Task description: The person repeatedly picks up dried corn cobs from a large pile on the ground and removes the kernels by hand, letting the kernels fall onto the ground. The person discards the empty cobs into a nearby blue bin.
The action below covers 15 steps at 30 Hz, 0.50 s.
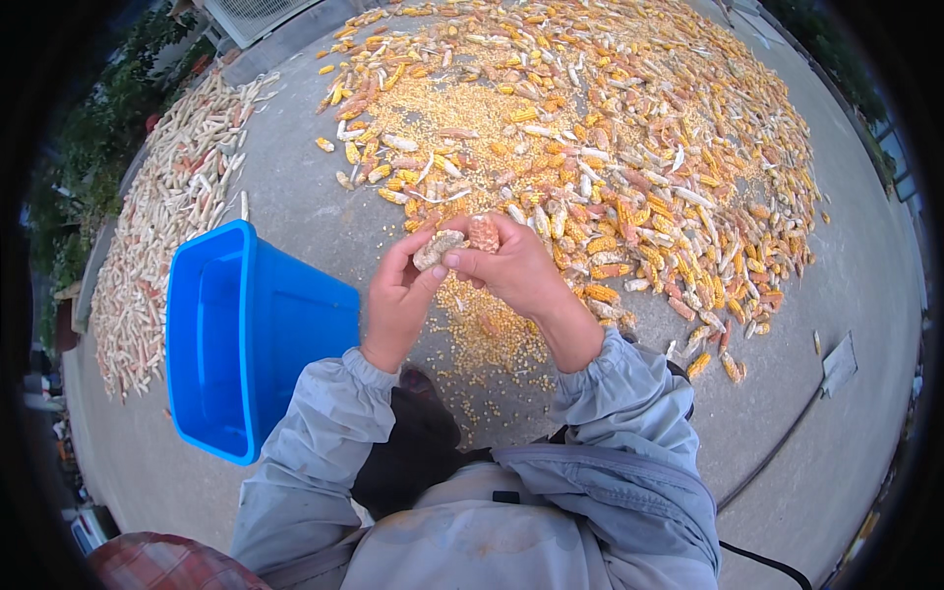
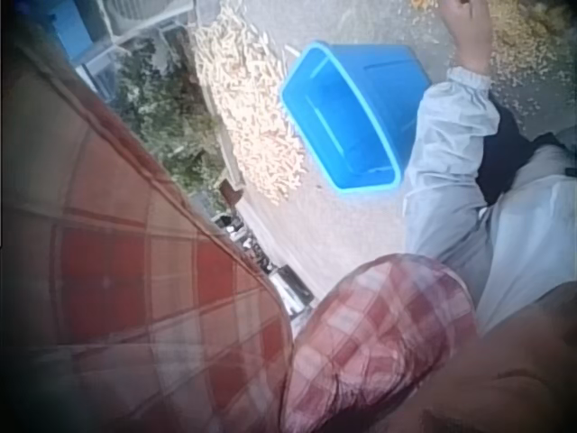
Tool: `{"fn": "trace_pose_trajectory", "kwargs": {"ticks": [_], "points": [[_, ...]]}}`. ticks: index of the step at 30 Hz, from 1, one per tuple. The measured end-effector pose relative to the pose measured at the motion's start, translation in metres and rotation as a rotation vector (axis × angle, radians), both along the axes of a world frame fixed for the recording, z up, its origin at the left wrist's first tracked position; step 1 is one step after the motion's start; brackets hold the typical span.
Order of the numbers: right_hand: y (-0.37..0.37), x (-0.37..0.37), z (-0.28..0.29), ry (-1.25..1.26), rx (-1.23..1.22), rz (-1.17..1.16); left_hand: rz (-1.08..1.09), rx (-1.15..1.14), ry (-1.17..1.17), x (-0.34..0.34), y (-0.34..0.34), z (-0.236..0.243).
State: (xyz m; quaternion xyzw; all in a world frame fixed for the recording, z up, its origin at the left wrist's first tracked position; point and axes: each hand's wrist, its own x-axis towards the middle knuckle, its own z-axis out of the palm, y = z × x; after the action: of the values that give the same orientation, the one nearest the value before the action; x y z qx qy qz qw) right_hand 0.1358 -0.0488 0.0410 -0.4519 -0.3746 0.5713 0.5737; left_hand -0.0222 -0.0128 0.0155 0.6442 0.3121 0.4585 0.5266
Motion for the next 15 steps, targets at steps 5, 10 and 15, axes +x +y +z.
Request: {"fn": "trace_pose_trajectory", "kwargs": {"ticks": [5,10,15], "points": [[-0.003,-0.002,0.000,-0.011,0.054,0.027,-0.102,-0.290,-0.195,-0.006,-0.009,0.015],[0.001,0.006,0.003,-0.024,0.016,-0.080,0.152,-0.277,-0.557,-0.047,0.011,0.041],[0.011,0.035,-0.035,-0.038,-0.097,-0.210,0.461,0.065,-0.973,-0.150,0.036,0.054]]}}
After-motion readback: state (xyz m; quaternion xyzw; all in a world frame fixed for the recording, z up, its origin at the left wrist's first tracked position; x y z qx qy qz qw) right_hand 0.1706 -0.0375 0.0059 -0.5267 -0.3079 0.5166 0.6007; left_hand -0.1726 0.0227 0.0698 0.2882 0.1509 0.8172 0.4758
